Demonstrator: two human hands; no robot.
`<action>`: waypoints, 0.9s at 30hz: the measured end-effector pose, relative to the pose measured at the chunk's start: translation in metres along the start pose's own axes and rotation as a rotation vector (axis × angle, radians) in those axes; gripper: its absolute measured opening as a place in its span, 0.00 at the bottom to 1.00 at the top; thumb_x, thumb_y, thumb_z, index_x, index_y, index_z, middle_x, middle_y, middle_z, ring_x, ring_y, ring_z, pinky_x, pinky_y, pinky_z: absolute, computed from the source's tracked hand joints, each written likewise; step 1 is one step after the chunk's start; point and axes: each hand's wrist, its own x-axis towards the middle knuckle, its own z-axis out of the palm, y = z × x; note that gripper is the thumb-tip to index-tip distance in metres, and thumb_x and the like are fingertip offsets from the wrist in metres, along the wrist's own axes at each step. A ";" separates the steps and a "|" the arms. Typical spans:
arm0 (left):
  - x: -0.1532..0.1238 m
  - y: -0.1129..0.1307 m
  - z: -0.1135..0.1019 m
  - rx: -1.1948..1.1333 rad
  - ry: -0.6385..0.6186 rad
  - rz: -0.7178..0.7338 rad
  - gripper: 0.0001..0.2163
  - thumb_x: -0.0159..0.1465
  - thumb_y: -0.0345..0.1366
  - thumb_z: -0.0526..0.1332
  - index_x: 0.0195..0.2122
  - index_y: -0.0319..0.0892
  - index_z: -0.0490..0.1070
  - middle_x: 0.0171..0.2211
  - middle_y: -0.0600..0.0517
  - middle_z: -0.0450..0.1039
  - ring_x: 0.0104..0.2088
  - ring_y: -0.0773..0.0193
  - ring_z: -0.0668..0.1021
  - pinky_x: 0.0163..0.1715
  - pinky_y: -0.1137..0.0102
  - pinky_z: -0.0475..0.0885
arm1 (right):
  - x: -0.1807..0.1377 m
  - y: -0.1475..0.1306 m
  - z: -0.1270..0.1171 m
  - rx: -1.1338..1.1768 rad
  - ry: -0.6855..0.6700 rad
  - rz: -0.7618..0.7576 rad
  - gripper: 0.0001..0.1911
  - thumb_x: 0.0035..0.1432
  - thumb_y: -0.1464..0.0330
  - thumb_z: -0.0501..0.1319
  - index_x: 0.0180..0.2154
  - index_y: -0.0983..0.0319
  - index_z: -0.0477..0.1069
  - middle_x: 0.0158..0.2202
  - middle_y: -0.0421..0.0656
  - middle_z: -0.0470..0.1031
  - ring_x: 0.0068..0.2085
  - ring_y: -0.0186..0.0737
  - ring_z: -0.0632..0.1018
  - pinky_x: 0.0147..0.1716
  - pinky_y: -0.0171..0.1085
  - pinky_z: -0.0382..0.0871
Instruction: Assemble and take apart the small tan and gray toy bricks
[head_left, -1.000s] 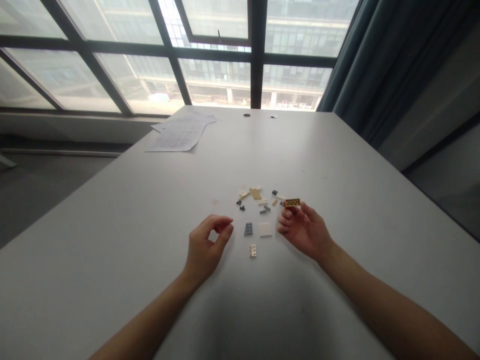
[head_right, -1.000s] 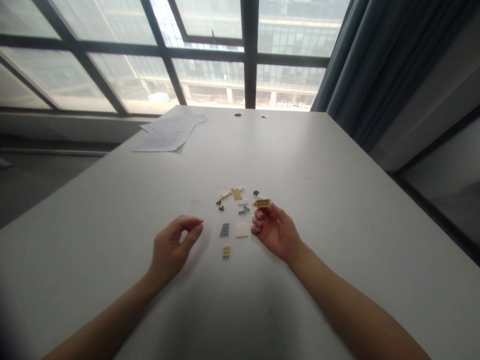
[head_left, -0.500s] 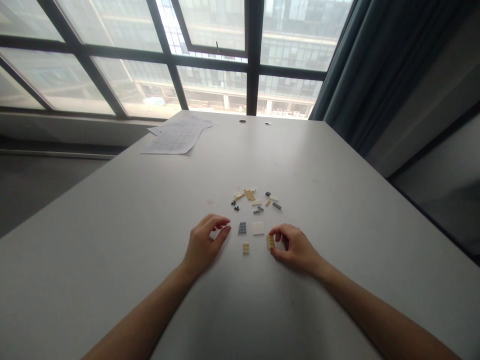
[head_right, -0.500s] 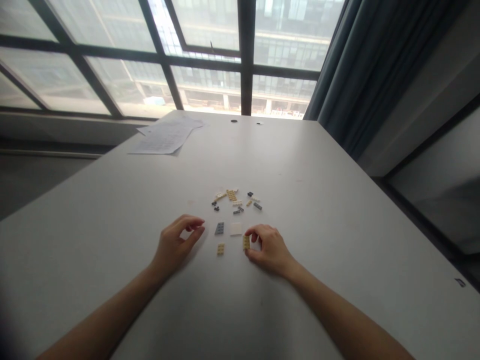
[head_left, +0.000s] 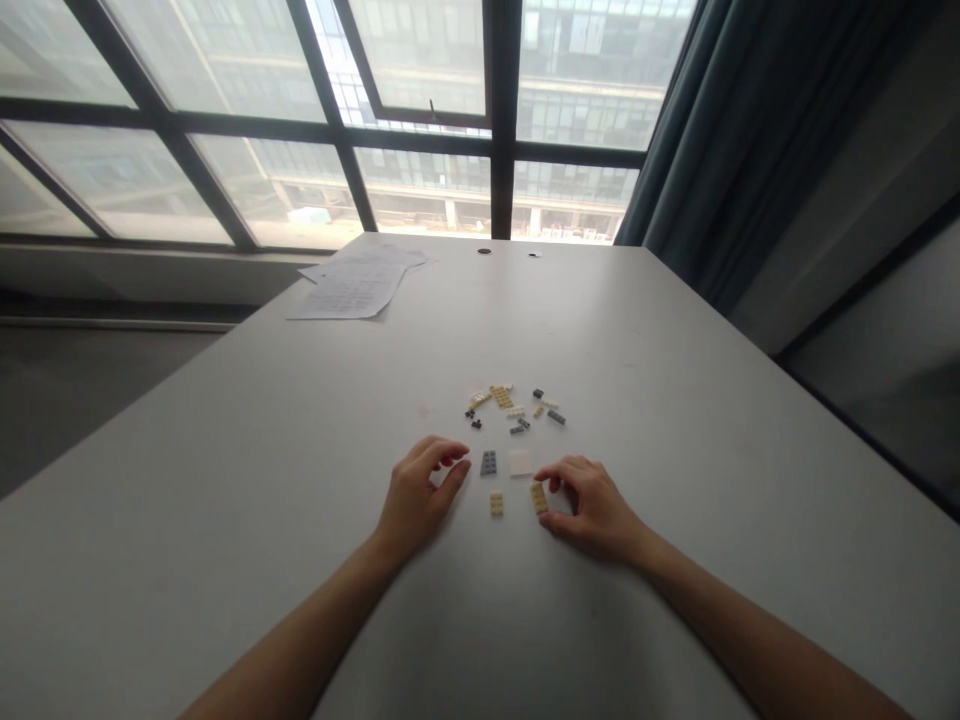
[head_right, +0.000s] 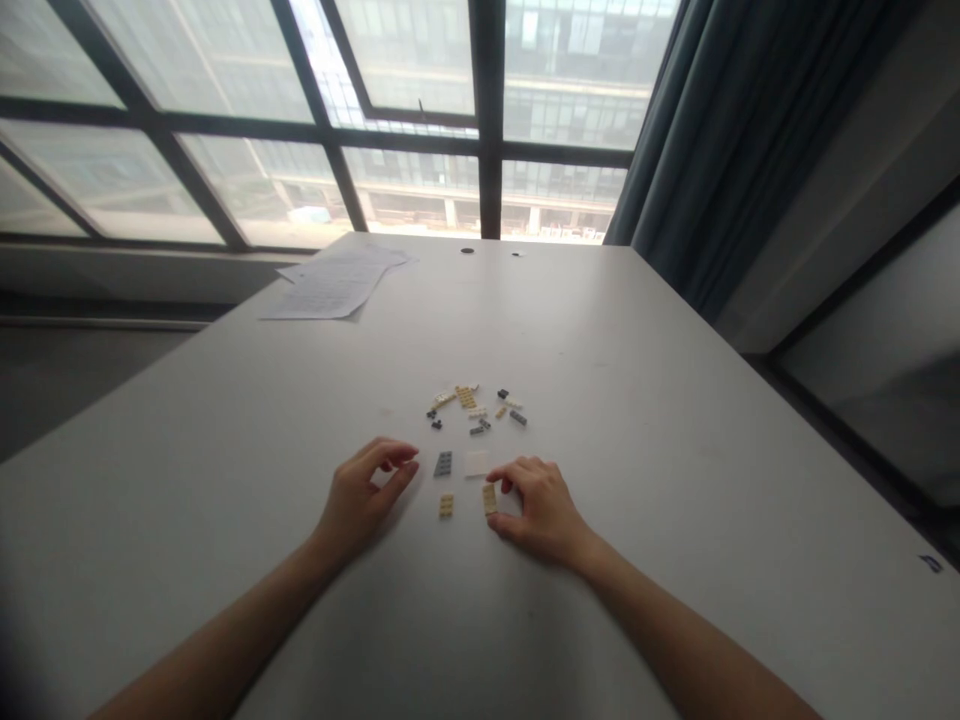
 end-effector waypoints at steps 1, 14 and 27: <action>-0.001 0.000 0.000 0.000 -0.001 -0.010 0.05 0.62 0.36 0.59 0.35 0.42 0.72 0.32 0.51 0.73 0.32 0.64 0.73 0.33 0.70 0.70 | -0.001 0.001 0.000 0.000 0.004 -0.003 0.20 0.44 0.71 0.68 0.42 0.57 0.73 0.35 0.39 0.74 0.38 0.42 0.73 0.42 0.42 0.61; 0.076 -0.033 0.021 0.271 -0.115 -0.243 0.17 0.58 0.42 0.61 0.46 0.40 0.74 0.41 0.47 0.73 0.37 0.59 0.75 0.41 0.66 0.71 | -0.005 -0.001 0.001 0.147 0.107 0.067 0.08 0.53 0.69 0.64 0.38 0.59 0.73 0.34 0.42 0.72 0.35 0.40 0.72 0.35 0.38 0.66; 0.091 -0.034 0.040 0.314 -0.105 -0.205 0.09 0.61 0.38 0.58 0.36 0.42 0.77 0.38 0.48 0.74 0.40 0.57 0.75 0.45 0.64 0.69 | -0.003 -0.001 0.001 0.326 0.195 0.095 0.07 0.55 0.70 0.61 0.38 0.60 0.73 0.36 0.42 0.73 0.36 0.40 0.72 0.36 0.38 0.67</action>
